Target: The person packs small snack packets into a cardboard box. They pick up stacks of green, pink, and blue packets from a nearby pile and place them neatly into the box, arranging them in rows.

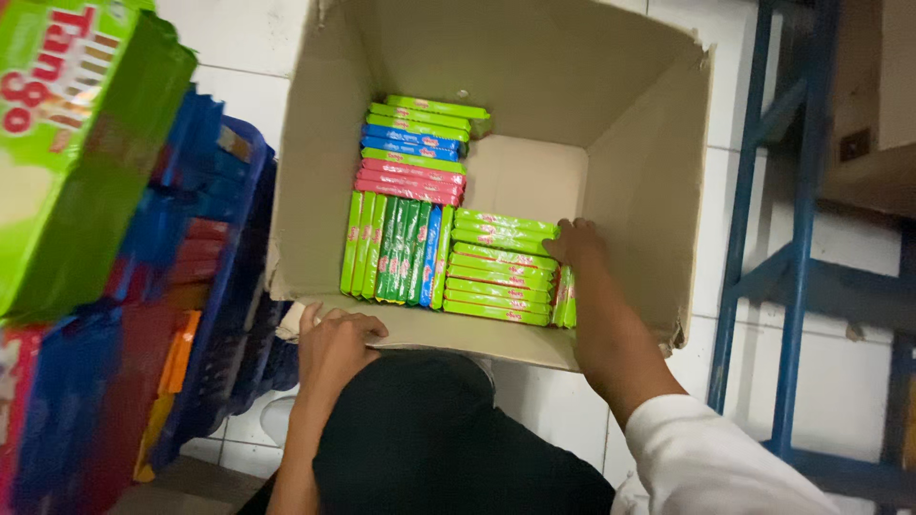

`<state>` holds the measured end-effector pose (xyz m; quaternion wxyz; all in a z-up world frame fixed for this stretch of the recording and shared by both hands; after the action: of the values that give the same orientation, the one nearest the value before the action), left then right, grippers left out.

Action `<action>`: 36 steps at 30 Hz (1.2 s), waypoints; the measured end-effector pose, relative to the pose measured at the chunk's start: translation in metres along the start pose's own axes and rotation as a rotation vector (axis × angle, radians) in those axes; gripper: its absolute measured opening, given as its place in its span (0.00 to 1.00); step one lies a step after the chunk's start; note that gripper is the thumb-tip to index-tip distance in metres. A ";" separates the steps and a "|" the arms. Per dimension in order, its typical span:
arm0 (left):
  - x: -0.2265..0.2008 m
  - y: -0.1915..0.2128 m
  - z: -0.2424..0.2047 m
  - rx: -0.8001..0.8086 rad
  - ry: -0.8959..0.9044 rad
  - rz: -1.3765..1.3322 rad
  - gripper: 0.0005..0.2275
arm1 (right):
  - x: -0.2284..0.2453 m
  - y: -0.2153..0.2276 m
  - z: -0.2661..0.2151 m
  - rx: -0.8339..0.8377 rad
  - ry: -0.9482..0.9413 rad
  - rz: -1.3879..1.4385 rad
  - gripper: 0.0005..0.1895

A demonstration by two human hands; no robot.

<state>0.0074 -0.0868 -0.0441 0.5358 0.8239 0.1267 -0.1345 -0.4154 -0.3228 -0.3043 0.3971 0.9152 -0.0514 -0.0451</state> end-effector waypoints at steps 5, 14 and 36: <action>-0.010 0.000 0.000 -0.079 0.042 -0.028 0.06 | 0.004 0.019 -0.021 -0.018 0.035 -0.007 0.50; -0.013 -0.003 0.022 -0.228 -0.068 0.064 0.05 | 0.191 0.195 -0.167 -0.164 0.525 0.208 0.29; -0.048 0.219 -0.121 -0.571 -0.339 -0.402 0.11 | 0.350 0.318 -0.505 -0.518 1.037 1.092 0.09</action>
<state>0.0501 -0.0651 0.2066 0.7199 0.5664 0.2277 -0.3304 -0.0248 -0.2198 0.2572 0.5364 0.5435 -0.2891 0.5773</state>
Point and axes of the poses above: each hand's wrist, its own z-axis towards the middle knuckle, its own y-axis out of the back of the hand, x = y × z, the point moved 9 cm from there along z, towards the middle knuckle, and after that the axes turned 6 degrees about -y, right-handed, at the moved point
